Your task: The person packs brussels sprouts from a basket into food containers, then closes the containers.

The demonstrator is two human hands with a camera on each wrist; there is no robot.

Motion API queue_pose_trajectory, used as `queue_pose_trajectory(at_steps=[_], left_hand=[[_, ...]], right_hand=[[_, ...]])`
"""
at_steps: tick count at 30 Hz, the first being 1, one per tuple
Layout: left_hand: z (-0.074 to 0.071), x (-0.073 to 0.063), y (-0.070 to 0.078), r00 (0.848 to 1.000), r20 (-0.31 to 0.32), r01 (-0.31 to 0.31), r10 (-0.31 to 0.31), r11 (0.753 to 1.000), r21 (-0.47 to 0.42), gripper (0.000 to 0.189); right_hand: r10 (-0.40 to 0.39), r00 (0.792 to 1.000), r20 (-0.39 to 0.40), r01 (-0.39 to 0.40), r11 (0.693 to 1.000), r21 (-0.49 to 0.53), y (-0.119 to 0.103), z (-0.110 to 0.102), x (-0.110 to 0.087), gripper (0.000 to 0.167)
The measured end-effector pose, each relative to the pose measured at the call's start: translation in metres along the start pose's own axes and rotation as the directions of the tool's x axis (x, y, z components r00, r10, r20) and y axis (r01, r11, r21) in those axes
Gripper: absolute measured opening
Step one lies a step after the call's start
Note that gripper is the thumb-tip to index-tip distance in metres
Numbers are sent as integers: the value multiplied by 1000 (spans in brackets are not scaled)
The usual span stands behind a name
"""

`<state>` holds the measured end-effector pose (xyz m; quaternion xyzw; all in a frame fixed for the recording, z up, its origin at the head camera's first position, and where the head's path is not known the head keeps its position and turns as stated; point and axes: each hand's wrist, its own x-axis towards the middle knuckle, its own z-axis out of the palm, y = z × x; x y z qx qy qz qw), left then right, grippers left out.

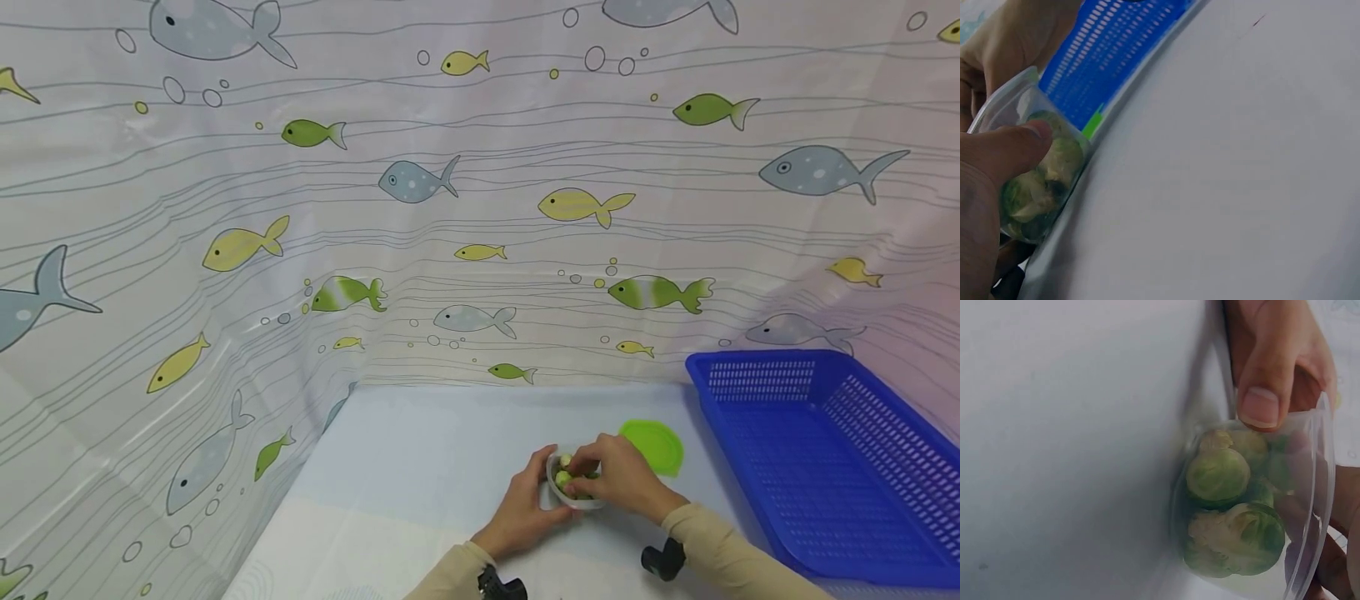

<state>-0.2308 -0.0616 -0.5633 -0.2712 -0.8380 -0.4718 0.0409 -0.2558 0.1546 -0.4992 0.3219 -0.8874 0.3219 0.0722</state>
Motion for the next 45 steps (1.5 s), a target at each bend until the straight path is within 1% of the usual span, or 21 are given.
queue_pose_trajectory(at_steps=[6, 13, 18, 21, 24, 31, 33, 36, 41, 43, 45], left_hand=[[0, 0, 2, 1000, -5, -1, 1, 1000, 2, 92], [0, 1, 2, 1000, -6, 8, -8, 1000, 1, 91], [1, 1, 1, 1000, -2, -3, 3, 1000, 6, 91], [2, 0, 0, 1000, -4, -7, 7, 1000, 4, 90], [2, 0, -1, 1000, -4, -10, 10, 1000, 7, 90], [2, 2, -2, 1000, -16, -17, 17, 1000, 18, 91], [1, 2, -2, 1000, -20, -16, 16, 1000, 19, 91], [1, 2, -1, 1000, -24, -18, 18, 1000, 19, 91], [1, 1, 0, 1000, -21, -15, 15, 1000, 18, 91], [1, 1, 0, 1000, -17, -11, 11, 1000, 16, 92], [1, 1, 0, 1000, -16, -7, 7, 1000, 16, 92]], right_hand=[[-60, 998, -7, 60, 998, 3, -1, -1, -2, 18], [-79, 996, -31, 78, 997, -29, -1, 0, -3, 19], [-132, 989, -72, 129, 991, -43, -2, 3, -5, 22], [-157, 982, -102, 153, 987, -50, -3, 6, -6, 20], [-150, 983, -106, 145, 988, -52, -4, 6, -6, 17], [-118, 992, -51, 116, 992, -44, -4, 0, -4, 21], [-116, 992, -45, 114, 992, -59, -4, 0, -3, 22], [-128, 990, -52, 121, 987, -109, -3, 1, -4, 22], [-193, 978, -75, 174, 962, -212, -5, 2, -6, 21], [-208, 975, -79, 184, 952, -245, -6, 1, -8, 21], [-203, 976, -83, 176, 950, -260, -6, 1, -9, 21]])
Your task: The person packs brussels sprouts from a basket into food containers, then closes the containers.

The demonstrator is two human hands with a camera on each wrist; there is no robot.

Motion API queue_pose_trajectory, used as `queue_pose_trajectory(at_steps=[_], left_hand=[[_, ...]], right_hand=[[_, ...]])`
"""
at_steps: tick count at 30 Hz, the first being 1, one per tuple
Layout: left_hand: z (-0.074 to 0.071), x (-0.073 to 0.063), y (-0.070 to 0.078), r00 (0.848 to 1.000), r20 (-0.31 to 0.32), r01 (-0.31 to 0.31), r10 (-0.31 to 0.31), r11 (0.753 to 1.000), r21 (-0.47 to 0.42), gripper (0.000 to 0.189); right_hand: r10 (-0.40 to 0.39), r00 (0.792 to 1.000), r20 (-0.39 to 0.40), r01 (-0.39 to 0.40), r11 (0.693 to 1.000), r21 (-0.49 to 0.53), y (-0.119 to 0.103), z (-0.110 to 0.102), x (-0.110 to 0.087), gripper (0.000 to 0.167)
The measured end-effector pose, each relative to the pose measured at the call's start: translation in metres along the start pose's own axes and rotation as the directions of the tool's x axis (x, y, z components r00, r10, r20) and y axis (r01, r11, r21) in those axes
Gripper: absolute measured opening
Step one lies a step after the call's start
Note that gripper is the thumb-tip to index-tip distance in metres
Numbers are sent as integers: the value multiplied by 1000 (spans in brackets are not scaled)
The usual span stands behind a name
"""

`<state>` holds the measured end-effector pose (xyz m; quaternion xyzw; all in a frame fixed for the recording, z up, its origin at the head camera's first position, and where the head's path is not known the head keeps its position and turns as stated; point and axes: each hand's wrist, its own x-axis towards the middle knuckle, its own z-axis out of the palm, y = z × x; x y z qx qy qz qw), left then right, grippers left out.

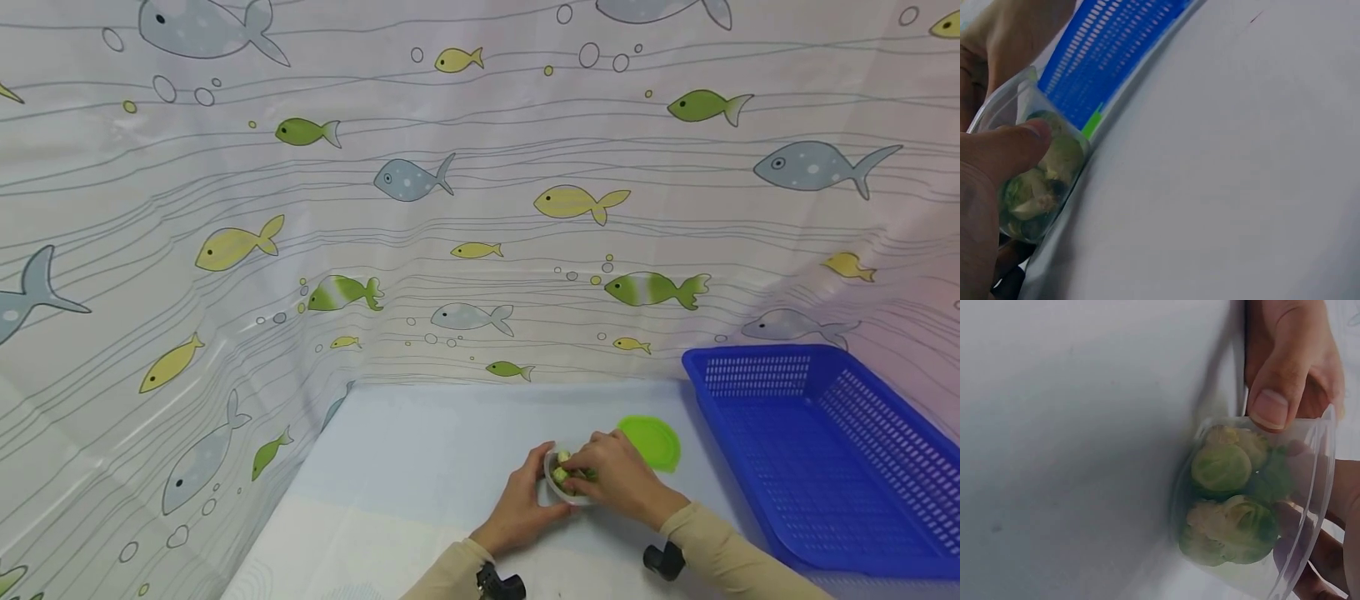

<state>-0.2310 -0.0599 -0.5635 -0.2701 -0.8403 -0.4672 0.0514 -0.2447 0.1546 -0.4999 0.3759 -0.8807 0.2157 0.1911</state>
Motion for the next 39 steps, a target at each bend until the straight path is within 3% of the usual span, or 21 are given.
queue_pose_trajectory(at_steps=[10, 17, 22, 29, 39], left_hand=[[2, -1, -2, 1000, 12, 13, -12, 1000, -20, 93], [2, 0, -2, 999, 2, -42, 42, 999, -21, 90], [2, 1, -2, 998, -9, -70, 69, 997, -14, 89], [3, 0, -1, 999, -9, -45, 45, 999, -13, 90], [1, 1, -1, 1000, -10, -18, 17, 1000, -14, 91]], right_hand=[[19, 1000, -20, -17, 998, 59, 2, -1, -6, 21], [47, 999, 20, -50, 982, 182, 7, -14, -6, 21], [93, 994, 52, -99, 987, 129, 15, -33, -9, 24], [211, 975, 77, -216, 973, 77, 33, -63, -17, 26], [229, 973, 26, -230, 971, 69, 45, -84, -32, 28]])
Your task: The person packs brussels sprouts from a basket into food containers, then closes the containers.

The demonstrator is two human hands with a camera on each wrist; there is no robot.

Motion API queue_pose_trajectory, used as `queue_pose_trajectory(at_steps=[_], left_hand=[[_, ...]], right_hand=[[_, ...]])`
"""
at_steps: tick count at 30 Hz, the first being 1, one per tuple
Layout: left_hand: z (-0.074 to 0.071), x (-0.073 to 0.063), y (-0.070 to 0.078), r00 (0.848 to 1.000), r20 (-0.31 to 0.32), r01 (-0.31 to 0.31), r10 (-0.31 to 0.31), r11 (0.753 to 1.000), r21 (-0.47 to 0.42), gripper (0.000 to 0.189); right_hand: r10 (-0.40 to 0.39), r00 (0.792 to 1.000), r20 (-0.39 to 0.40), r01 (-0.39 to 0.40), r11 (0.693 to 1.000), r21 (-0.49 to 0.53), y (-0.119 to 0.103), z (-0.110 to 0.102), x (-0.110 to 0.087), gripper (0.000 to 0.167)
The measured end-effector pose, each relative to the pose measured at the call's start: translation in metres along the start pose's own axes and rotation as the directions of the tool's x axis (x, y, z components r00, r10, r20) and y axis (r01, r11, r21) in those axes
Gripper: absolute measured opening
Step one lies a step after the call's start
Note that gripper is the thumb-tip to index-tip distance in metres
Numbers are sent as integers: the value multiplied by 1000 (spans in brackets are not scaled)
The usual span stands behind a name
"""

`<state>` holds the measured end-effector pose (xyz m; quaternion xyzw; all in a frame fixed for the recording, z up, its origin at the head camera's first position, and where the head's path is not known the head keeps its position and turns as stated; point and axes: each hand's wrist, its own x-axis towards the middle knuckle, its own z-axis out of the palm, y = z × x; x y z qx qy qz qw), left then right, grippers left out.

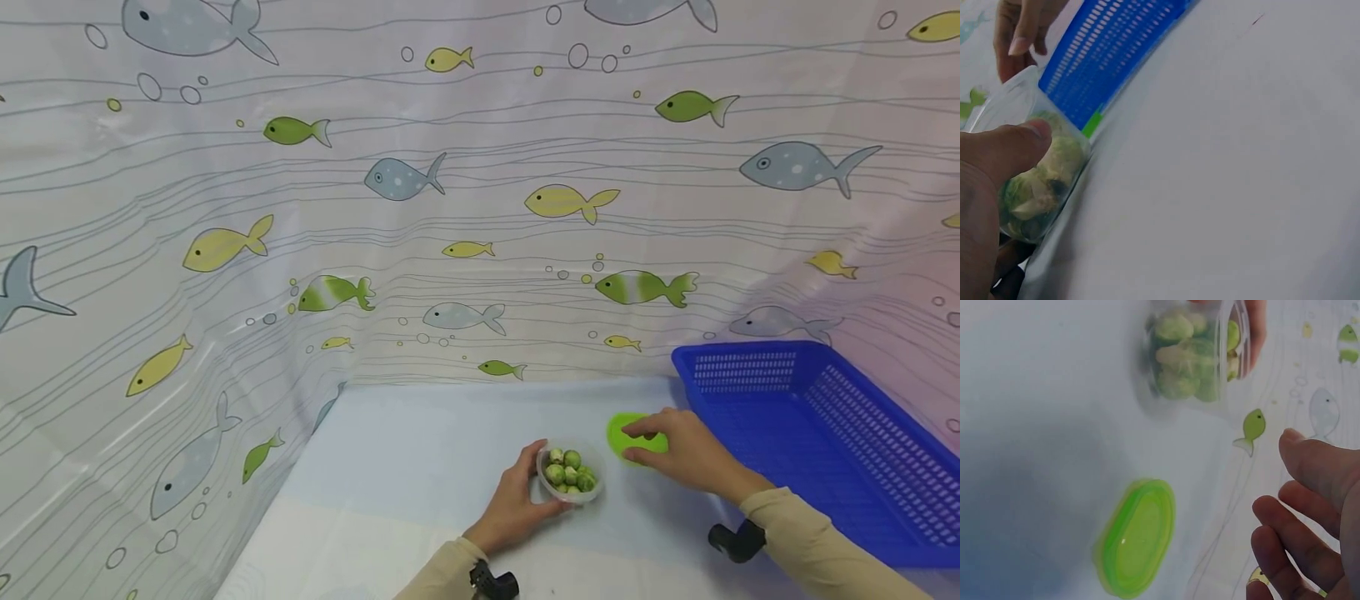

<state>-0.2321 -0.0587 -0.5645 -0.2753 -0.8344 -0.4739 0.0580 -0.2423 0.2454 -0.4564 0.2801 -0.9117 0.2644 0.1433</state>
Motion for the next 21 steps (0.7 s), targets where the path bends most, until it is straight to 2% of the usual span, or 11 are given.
queue_pose_trajectory(at_steps=[10, 17, 21], left_hand=[[-2, 1, -1, 1000, -4, 31, -31, 1000, -5, 93], [0, 1, -2, 999, 7, 42, -42, 999, -25, 94], [1, 1, -2, 999, 12, 46, -46, 999, -28, 94]], right_hand=[[131, 991, 24, -129, 990, -56, -4, 27, -8, 67], [228, 974, -6, -227, 968, -105, -9, 52, -13, 68], [307, 952, -21, -307, 944, -120, -7, 64, -14, 74]])
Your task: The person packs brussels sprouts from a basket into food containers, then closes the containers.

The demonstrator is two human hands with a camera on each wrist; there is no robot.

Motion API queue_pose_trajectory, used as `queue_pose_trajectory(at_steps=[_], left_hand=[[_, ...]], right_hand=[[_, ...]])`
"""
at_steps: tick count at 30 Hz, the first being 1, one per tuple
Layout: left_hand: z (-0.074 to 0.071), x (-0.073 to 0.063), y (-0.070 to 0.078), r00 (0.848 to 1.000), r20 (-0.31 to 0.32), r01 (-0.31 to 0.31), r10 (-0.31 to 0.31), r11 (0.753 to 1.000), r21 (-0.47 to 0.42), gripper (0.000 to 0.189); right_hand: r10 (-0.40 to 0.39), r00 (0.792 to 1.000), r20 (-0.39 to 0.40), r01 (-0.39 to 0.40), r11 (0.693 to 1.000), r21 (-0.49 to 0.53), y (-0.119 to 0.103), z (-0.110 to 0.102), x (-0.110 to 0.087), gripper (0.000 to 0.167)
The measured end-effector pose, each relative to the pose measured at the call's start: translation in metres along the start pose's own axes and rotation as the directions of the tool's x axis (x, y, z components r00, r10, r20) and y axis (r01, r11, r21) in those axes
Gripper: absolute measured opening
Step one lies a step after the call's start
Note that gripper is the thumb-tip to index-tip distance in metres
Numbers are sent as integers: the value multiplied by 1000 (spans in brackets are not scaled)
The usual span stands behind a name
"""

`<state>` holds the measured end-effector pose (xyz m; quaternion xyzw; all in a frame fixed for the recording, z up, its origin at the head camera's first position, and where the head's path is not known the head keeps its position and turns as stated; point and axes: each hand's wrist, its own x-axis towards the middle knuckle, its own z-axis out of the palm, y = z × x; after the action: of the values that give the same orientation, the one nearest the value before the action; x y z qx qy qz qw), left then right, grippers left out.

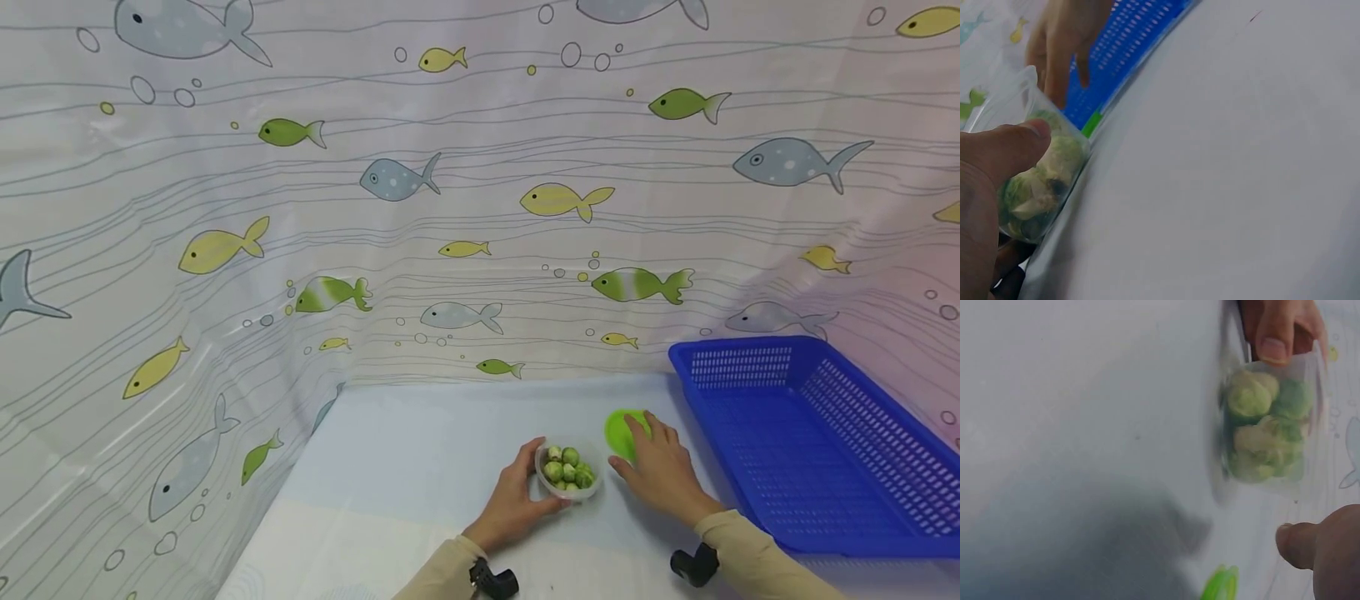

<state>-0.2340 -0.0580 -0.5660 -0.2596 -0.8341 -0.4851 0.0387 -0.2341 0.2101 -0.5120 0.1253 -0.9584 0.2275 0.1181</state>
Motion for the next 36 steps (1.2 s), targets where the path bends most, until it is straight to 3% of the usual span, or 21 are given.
queue_pose_trajectory(at_steps=[7, 14, 23, 31, 36], left_hand=[[1, 0, 2, 1000, 1, 17, -17, 1000, 15, 94], [2, 0, 1, 1000, -3, -7, 7, 1000, 26, 93], [0, -1, 1, 1000, 3, 21, -21, 1000, 15, 94], [0, -1, 1, 1000, 8, 22, -22, 1000, 16, 94], [-1, -1, 3, 999, 7, 35, -35, 999, 15, 94]], right_hand=[[105, 994, -17, -105, 994, 4, 16, 19, 5, 93], [188, 979, 74, -193, 979, 72, 40, 26, 8, 107], [176, 982, 75, -185, 973, 138, 58, 26, 23, 114], [213, 967, 137, -236, 954, 185, 66, 24, 33, 128], [182, 976, 120, -205, 956, 212, 67, 26, 33, 128]])
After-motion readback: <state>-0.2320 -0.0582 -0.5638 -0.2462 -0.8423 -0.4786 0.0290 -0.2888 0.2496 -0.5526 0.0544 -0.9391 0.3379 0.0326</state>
